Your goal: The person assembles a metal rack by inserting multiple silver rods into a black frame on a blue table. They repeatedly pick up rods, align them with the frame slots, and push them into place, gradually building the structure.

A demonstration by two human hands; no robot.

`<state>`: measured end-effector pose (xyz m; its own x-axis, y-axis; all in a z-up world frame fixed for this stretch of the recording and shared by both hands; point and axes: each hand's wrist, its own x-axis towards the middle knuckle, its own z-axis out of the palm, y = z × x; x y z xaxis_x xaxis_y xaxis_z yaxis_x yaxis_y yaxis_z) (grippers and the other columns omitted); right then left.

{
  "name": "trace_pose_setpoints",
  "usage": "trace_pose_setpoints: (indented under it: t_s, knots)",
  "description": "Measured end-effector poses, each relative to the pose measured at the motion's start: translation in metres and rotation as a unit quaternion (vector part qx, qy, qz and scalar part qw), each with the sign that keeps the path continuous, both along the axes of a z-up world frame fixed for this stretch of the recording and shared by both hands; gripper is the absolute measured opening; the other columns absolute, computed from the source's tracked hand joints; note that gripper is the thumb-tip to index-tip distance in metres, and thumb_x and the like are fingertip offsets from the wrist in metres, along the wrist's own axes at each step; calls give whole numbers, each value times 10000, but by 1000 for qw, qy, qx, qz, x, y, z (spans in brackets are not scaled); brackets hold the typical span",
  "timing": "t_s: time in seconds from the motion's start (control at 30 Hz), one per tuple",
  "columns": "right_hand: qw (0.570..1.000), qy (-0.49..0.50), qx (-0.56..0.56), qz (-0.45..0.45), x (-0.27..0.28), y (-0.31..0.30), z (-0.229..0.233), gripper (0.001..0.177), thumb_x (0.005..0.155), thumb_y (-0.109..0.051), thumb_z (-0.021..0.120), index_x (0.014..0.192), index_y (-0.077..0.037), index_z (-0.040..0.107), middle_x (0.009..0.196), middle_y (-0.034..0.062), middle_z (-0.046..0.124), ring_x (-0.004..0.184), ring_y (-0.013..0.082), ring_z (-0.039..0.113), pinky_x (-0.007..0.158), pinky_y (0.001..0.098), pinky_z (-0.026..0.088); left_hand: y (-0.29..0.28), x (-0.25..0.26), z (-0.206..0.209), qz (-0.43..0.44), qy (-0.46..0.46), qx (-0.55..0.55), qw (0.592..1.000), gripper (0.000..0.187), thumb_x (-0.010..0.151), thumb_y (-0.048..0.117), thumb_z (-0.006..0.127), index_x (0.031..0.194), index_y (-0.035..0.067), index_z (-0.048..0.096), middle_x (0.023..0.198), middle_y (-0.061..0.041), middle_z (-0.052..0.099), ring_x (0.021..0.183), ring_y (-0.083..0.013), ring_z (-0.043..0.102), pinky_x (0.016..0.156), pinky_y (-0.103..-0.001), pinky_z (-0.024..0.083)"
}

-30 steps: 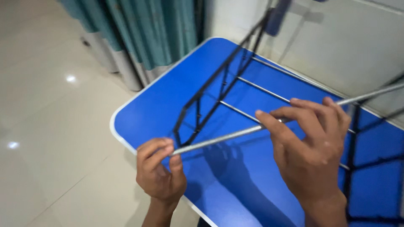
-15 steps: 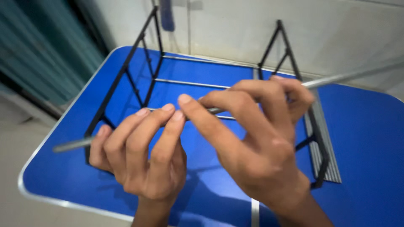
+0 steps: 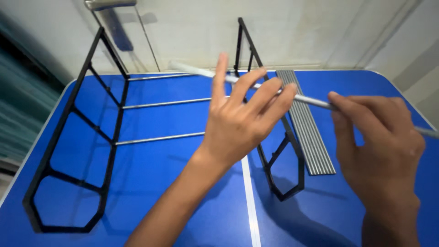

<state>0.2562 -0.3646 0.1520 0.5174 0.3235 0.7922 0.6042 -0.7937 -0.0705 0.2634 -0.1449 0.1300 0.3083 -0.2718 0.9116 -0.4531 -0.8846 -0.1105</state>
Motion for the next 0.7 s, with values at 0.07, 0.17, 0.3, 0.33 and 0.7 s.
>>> trace_pose_setpoints:
  t_s: [0.07,0.17,0.3,0.33,0.7]
  knots:
    - [999,37,22,-18,5,-16,-6,194,1042,-16,799,1215,-100,767,1063,82,691,919,231,658,777,323,520,-11,24,0,-28,12,8,1000,226,1002,171,754,1227,181,742,1199,15,663,1309,-247,589,1272,-727,267]
    - [996,75,19,-45,8,-35,-13,244,971,-25,800,1207,-81,769,991,107,674,847,253,661,738,349,528,-26,52,6,-51,27,30,998,203,978,166,732,1179,195,741,1227,27,673,1390,-245,537,1267,-751,227]
    - [979,177,63,-72,12,-56,-21,275,894,-92,789,1167,-71,763,944,108,687,750,240,687,661,351,545,-45,73,18,-98,48,49,993,250,942,134,701,1183,189,733,1356,-12,664,1430,-259,477,1246,-697,242]
    - [964,232,114,-63,14,-60,-25,275,900,-121,771,1172,-81,751,971,106,689,729,212,700,631,330,548,-48,74,20,-111,57,51,991,283,935,117,690,1205,189,732,1418,-33,653,1441,-267,463,1249,-663,262]
    - [942,319,102,30,109,-37,-110,340,865,-84,751,1203,-49,735,966,157,755,764,248,753,699,361,612,-13,78,6,-184,277,-63,941,231,1016,227,639,1159,63,719,1114,-109,760,1074,-323,690,953,-436,527]
